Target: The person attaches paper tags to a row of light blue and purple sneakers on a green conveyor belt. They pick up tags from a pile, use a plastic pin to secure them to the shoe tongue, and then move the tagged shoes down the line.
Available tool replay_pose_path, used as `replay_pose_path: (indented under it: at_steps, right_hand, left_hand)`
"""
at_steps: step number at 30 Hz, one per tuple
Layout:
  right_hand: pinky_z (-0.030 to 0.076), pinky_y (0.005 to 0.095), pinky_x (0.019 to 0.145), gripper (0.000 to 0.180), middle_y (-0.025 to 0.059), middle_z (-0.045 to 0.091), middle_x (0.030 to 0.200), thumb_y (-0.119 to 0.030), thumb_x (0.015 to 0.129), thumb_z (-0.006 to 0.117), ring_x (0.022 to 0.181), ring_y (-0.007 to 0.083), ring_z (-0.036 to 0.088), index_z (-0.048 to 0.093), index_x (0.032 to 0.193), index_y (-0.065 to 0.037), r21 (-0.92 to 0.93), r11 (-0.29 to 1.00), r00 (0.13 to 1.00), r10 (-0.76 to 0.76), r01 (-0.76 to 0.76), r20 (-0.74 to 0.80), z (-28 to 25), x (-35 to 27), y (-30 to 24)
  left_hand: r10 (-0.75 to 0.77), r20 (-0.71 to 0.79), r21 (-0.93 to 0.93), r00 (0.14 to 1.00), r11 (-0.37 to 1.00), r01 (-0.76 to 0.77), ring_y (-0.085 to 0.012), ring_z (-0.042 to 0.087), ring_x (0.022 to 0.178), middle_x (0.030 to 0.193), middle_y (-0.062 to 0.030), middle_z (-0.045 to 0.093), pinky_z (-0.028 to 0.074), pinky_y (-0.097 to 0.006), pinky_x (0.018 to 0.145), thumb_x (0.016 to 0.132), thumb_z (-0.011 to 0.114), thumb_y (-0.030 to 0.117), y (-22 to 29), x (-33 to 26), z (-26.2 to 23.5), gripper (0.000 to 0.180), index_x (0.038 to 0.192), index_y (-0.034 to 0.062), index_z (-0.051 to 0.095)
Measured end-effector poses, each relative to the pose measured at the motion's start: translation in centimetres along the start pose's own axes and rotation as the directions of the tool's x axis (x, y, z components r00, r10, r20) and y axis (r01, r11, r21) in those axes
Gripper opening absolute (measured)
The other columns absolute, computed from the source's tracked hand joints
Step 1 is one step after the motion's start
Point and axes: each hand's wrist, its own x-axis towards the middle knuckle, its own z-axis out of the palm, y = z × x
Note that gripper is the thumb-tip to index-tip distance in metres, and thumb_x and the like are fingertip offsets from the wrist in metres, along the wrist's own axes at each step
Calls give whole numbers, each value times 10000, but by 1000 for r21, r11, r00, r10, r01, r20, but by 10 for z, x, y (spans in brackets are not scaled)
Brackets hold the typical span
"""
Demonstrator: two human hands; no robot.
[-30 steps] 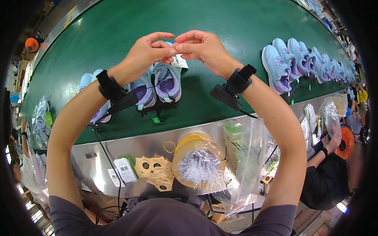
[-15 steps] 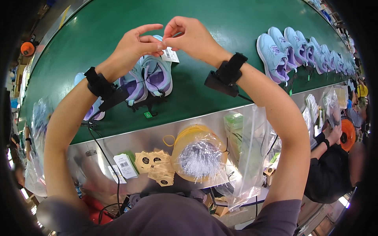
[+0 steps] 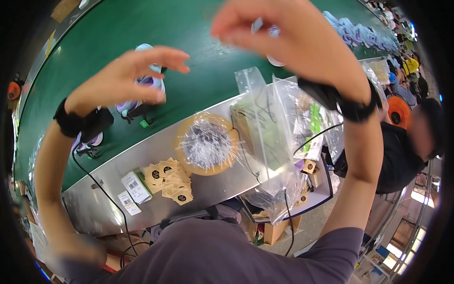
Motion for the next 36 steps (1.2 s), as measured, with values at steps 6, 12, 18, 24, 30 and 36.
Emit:
replay_pose_path:
  at_steps: [6,12,18,24,30,36]
  right_hand:
    - [507,338,578,176,16,627,757,-73,703,714,702,207,627,688,875,-98,-191,955,973,-217,228,78,51,-97,-45]
    - [496,330,582,175,22,636,790,-49,692,726,697,215,613,681,856,-87,-254,937,937,-292,240,-193,102,-121,-41]
    - [519,326,753,139,105,692,922,14,769,692,854,243,658,626,876,-46,-66,984,862,-175,164,-475,80,-134,-88]
    - [459,525,925,119,170,712,828,0,798,674,836,323,704,583,849,-56,439,872,895,0,219,-445,81,-189,-148]
    - [522,314,721,104,80,670,790,-41,848,637,735,248,664,655,949,-28,523,816,965,157,-247,210,189,-172,-138]
    - [508,386,630,314,65,530,896,-193,773,730,822,255,598,541,998,-81,-41,985,986,166,-167,-32,282,-136,-129]
  left_hand:
    - [314,50,355,948,882,-311,-343,324,1361,1444,-209,344,300,-458,1110,684,803,217,26,-17,85,920,1436,29,309]
    - [420,-12,471,908,803,-365,-359,303,1369,1449,-196,351,296,-470,1111,746,760,259,19,-5,131,811,1408,31,352]
    - [387,-52,834,921,524,-173,-300,331,1369,1484,-113,347,308,-477,1093,925,542,314,6,-2,159,584,1422,69,361]
    - [406,-312,697,859,712,-83,-303,463,1264,1363,-177,480,384,-443,1032,877,635,260,35,-42,154,528,1338,59,477]
    - [-391,-637,-448,665,889,95,-114,646,708,832,-71,682,512,-224,634,908,619,233,25,-177,133,250,1036,21,656]
    - [-533,-784,-65,319,581,812,-173,600,582,629,-71,622,453,-330,538,795,719,395,-42,-224,178,383,744,18,672]
